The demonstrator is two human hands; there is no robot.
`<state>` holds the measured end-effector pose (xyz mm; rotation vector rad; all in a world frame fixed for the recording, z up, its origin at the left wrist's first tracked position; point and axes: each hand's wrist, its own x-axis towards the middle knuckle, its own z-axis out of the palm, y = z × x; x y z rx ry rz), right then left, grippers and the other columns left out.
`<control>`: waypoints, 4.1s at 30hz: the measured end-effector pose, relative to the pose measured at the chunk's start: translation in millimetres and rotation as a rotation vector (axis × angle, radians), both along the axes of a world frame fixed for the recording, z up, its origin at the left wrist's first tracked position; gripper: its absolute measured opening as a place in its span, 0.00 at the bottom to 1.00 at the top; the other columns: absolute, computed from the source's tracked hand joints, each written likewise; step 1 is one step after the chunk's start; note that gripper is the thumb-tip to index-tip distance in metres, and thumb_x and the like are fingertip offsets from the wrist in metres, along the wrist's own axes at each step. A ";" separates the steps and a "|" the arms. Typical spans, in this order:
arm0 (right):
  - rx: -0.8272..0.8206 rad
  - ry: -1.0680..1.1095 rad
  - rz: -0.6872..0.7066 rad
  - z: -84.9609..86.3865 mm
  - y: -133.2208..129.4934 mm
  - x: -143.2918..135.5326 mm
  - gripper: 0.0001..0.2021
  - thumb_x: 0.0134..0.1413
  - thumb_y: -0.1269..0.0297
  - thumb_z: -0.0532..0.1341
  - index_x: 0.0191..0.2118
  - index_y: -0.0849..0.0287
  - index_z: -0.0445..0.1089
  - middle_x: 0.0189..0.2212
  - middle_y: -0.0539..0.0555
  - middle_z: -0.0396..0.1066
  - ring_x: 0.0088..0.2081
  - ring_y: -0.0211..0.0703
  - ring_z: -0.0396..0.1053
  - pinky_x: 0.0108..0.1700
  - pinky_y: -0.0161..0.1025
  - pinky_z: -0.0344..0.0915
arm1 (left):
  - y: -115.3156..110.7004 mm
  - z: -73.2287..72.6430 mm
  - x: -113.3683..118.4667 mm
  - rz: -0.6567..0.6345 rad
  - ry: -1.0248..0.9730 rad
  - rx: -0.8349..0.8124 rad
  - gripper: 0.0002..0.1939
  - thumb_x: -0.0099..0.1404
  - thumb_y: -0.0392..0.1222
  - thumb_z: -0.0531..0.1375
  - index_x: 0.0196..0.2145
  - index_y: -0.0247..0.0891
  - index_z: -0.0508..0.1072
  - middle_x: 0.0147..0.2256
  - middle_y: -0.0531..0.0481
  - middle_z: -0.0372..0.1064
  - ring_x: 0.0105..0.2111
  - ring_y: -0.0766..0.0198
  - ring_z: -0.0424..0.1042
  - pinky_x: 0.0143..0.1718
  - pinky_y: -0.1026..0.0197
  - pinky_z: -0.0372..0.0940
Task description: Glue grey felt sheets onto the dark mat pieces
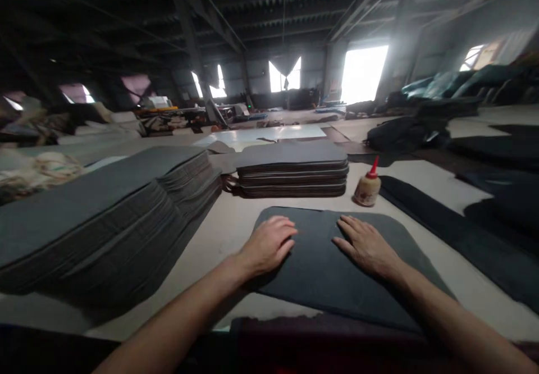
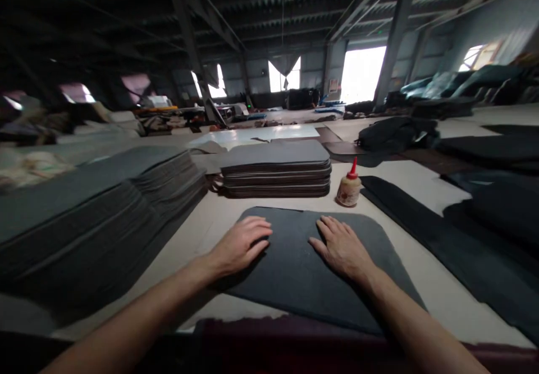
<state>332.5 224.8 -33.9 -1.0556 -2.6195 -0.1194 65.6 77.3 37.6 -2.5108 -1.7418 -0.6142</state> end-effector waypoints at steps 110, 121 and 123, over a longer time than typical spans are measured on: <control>-0.526 0.184 0.214 58.0 65.8 -147.4 0.04 0.47 0.72 0.58 0.32 0.60 0.69 0.26 0.48 0.68 0.29 0.37 0.64 0.30 0.30 0.57 | 29.6 -28.5 49.2 -0.204 -0.132 -0.189 0.38 0.66 0.69 0.52 0.62 0.39 0.63 0.63 0.39 0.58 0.65 0.42 0.51 0.65 0.35 0.46; -0.397 0.241 0.155 43.9 62.6 -153.2 0.06 0.52 0.72 0.58 0.37 0.57 0.69 0.33 0.51 0.73 0.36 0.41 0.68 0.40 0.34 0.60 | 28.1 -25.4 51.9 -0.154 -0.134 -0.226 0.41 0.64 0.72 0.49 0.62 0.37 0.63 0.61 0.38 0.60 0.65 0.42 0.51 0.66 0.32 0.41; -0.416 0.239 0.149 43.1 63.4 -153.8 0.07 0.52 0.72 0.57 0.37 0.57 0.69 0.32 0.51 0.73 0.36 0.41 0.69 0.39 0.34 0.60 | 30.1 -27.8 53.6 -0.039 -0.174 -0.225 0.45 0.64 0.74 0.48 0.63 0.33 0.60 0.63 0.34 0.57 0.66 0.41 0.48 0.67 0.32 0.37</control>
